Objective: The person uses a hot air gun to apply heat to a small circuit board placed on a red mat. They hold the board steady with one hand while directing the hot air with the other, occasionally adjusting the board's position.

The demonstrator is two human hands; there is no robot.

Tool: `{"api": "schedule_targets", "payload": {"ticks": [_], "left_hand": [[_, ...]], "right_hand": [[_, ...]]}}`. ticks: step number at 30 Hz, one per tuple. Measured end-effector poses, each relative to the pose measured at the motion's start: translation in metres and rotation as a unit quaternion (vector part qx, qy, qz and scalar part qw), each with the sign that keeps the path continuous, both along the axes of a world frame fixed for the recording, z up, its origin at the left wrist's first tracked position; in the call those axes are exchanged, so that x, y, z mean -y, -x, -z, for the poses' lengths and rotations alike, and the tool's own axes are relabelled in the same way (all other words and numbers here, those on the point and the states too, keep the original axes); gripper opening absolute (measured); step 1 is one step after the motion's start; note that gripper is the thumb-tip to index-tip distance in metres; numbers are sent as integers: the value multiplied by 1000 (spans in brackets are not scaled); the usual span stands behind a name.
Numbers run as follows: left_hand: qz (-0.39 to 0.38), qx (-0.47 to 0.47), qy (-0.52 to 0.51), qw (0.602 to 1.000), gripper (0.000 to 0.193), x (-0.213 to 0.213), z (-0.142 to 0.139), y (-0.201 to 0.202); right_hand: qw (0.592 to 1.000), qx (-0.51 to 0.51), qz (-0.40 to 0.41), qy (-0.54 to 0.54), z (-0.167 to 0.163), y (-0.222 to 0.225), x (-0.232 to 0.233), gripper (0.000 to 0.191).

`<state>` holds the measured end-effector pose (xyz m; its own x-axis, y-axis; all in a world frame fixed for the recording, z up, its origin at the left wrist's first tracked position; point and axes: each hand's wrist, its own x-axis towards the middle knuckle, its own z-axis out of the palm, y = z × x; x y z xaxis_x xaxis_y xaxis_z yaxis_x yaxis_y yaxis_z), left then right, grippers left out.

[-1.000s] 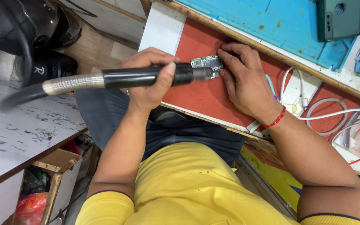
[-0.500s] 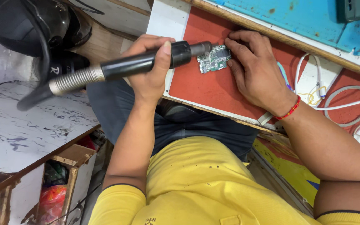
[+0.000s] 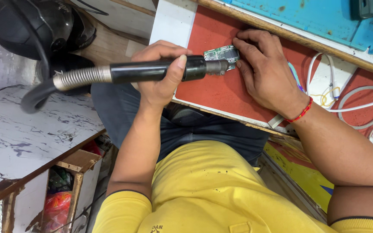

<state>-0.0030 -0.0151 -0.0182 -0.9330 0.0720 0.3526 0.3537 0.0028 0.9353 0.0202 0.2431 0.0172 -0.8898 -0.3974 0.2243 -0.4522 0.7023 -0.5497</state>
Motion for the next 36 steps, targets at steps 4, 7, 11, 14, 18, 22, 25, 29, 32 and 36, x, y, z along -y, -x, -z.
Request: {"api": "schedule_targets", "payload": {"ticks": [4, 7, 11, 14, 18, 22, 25, 29, 32, 36], "left_hand": [[-16, 9, -13, 1000, 24, -1, 1, -3], [-39, 15, -22, 999, 23, -3, 2, -3], [-14, 8, -2, 1000, 23, -3, 2, -2], [-43, -47, 52, 997, 22, -3, 2, -3], [-24, -4, 8, 1000, 24, -5, 3, -1], [-15, 8, -16, 1000, 25, -3, 0, -3], [-9, -15, 19, 1000, 25, -2, -3, -5], [-35, 26, -28, 999, 24, -3, -3, -5], [0, -68, 62, 996, 21, -2, -2, -6], [-11, 1, 11, 1000, 21, -1, 1, -7]], "right_hand": [[1000, 0, -1, 0, 0, -1, -1, 43], [1000, 0, -1, 0, 1, -1, -2, 43], [1000, -3, -4, -1, 1, -1, -2, 44], [1000, 3, 1, -4, 1, -2, -2, 43], [1000, -3, 6, 0, 2, -3, -2, 44], [1000, -2, 15, 6, 4, -5, -2, 42], [1000, 2, 18, 7, 3, -6, -2, 37], [1000, -9, 12, 8, 3, -5, -2, 34], [1000, -24, 1, 10, 4, -7, -3, 35], [999, -28, -8, 18, 8, -10, -6, 34]]}}
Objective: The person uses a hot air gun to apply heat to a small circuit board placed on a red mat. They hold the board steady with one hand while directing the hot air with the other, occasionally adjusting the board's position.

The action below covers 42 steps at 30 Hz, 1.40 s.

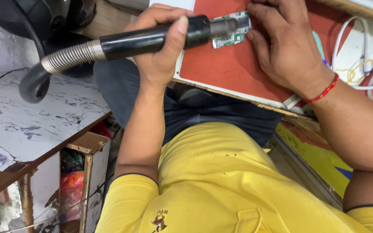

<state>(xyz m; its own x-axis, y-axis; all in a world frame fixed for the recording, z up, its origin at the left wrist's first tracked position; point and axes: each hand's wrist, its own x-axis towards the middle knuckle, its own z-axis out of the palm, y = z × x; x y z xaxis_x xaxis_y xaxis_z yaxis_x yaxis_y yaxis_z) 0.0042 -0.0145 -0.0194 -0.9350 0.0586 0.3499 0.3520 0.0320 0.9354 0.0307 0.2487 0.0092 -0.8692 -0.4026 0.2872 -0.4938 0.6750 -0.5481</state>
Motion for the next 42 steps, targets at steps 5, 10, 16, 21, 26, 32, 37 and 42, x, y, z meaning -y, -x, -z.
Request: {"api": "schedule_targets", "payload": {"ticks": [5, 10, 16, 21, 26, 32, 37, 42], "left_hand": [[-34, 34, -78, 996, 20, -2, 2, 1], [-15, -5, -20, 1000, 20, -2, 3, -1], [6, -26, 1, 1000, 20, 0, 5, -3], [6, 13, -62, 998, 23, 2, 3, 0], [-45, 50, -107, 992, 26, -2, 2, 2], [-20, 6, -56, 998, 21, 0, 0, 3], [18, -7, -33, 999, 16, 1, -1, 1], [33, 6, -30, 999, 17, 2, 0, 0]], "right_hand": [[1000, -2, -1, -7, 2, -2, -3, 34], [1000, 2, 2, -8, 1, -2, -2, 34], [1000, 0, -1, -7, -3, 0, 1, 33], [1000, 12, -4, -3, -6, 2, 1, 36], [999, 19, 2, -27, -4, 2, 0, 38], [999, 26, 3, -28, -2, 2, -1, 36], [999, 26, 5, -27, -2, 2, 0, 37], [999, 35, 12, -26, -2, 1, 1, 36]]}}
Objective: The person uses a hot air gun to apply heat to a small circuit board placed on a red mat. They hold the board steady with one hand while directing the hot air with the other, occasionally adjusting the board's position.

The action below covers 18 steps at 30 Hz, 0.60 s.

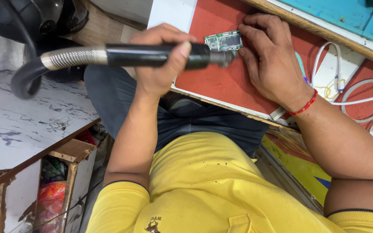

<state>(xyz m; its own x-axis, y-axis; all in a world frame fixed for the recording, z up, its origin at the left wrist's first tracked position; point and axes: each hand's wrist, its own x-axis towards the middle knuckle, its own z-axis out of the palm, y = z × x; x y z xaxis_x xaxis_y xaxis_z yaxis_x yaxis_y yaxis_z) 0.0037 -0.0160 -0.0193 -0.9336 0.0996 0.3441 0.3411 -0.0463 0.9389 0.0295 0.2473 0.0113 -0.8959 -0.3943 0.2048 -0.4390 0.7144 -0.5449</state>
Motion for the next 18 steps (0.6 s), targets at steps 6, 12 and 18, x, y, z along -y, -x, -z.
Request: {"api": "schedule_targets", "payload": {"ticks": [6, 12, 18], "left_hand": [[-17, 27, -28, 999, 20, -2, -8, 0], [-19, 3, 15, 1000, 21, 0, -11, 1], [-34, 29, -22, 999, 20, -1, -8, 1]], "right_hand": [[1000, 0, 6, 3, -6, 2, 4, 38], [1000, 0, 7, -2, -8, 3, 6, 41], [1000, -1, 12, 1, -8, 3, 7, 39]]}}
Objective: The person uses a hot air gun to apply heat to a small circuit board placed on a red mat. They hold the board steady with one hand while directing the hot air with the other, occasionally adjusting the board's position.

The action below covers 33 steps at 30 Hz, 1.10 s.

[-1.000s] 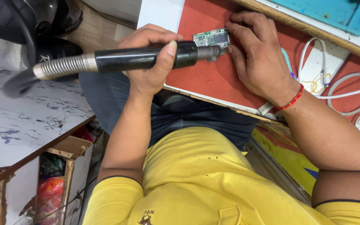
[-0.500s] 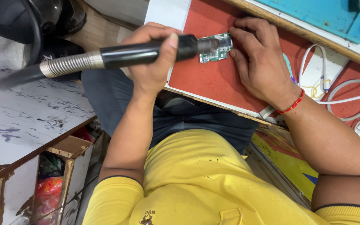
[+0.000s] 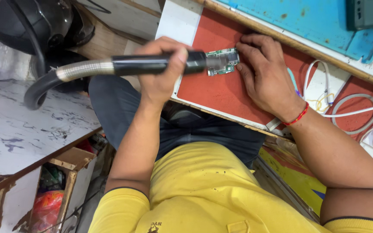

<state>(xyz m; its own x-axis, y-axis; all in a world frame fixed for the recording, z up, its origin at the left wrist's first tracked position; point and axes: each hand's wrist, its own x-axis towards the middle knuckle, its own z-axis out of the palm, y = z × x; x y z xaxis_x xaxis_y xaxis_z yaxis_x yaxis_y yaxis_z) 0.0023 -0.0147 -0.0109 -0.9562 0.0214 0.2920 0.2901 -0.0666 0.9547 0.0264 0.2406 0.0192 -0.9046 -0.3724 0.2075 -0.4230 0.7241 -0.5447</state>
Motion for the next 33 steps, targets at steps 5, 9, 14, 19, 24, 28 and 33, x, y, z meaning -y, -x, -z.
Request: {"api": "schedule_targets", "payload": {"ticks": [5, 9, 14, 19, 24, 28, 33], "left_hand": [[-31, 44, -39, 998, 19, -3, -7, 2], [5, -43, 16, 999, 17, -5, -10, 3], [40, -47, 41, 997, 15, -4, -10, 5], [-6, -24, 34, 999, 15, -7, -10, 4], [-27, -19, 24, 999, 16, -7, -8, 1], [-29, -24, 27, 999, 17, -6, -7, 0], [-25, -23, 23, 999, 16, -6, -7, -1]], "right_hand": [[1000, -6, 7, 5, -6, 4, 2, 39], [1000, 1, 14, 8, -10, 5, 1, 38], [1000, 0, 15, 8, -11, 6, 1, 38], [1000, 5, 15, 8, -13, 6, 1, 40], [1000, 5, 13, 6, -13, 4, 0, 39], [1000, 6, 14, 6, -11, 3, 0, 39], [1000, 4, 13, 6, -12, 2, 1, 38]]}}
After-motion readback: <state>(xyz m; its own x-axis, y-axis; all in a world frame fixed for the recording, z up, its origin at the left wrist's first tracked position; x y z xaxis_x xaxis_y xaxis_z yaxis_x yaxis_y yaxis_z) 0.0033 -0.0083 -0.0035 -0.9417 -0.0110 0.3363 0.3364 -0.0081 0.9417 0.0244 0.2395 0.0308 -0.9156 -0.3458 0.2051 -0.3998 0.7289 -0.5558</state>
